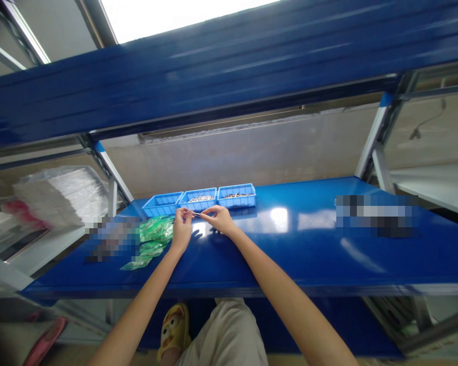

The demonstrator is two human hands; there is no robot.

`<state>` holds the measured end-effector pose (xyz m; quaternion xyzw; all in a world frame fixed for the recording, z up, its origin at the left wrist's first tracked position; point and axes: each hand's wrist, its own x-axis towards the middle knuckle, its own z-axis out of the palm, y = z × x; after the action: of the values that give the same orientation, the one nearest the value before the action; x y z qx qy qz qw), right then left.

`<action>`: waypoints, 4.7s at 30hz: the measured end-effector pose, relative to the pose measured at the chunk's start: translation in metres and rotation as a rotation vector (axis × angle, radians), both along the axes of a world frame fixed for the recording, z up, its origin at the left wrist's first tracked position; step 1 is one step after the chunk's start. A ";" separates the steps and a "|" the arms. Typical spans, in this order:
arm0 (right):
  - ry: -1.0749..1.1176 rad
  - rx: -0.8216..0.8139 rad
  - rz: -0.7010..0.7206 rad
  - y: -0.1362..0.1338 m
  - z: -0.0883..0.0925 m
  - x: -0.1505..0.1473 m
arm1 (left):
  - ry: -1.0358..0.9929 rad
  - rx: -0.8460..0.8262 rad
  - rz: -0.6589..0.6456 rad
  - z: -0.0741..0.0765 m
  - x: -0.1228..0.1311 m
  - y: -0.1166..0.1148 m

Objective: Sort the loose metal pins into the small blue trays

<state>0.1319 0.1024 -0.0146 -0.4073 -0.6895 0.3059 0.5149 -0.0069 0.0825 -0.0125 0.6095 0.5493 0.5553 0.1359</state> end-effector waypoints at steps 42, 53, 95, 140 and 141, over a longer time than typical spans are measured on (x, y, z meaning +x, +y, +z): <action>0.129 -0.177 0.145 -0.005 0.004 0.003 | 0.156 0.005 0.034 0.003 0.002 -0.005; -0.050 -0.065 -0.024 0.005 -0.008 0.008 | 0.302 -0.069 0.091 -0.004 0.001 -0.004; 0.449 -0.318 0.153 0.018 0.013 0.010 | 0.137 -0.166 0.071 0.003 0.006 -0.010; -0.468 0.042 -0.159 -0.014 0.001 -0.002 | -0.733 -0.417 -0.430 0.001 0.006 -0.002; -0.470 0.044 -0.159 -0.014 0.001 -0.002 | -0.738 -0.418 -0.428 0.001 0.006 -0.002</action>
<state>0.1302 0.0880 -0.0134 -0.5088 -0.7626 0.1465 0.3716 -0.0013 0.0803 -0.0117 0.4307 0.4266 0.5716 0.5530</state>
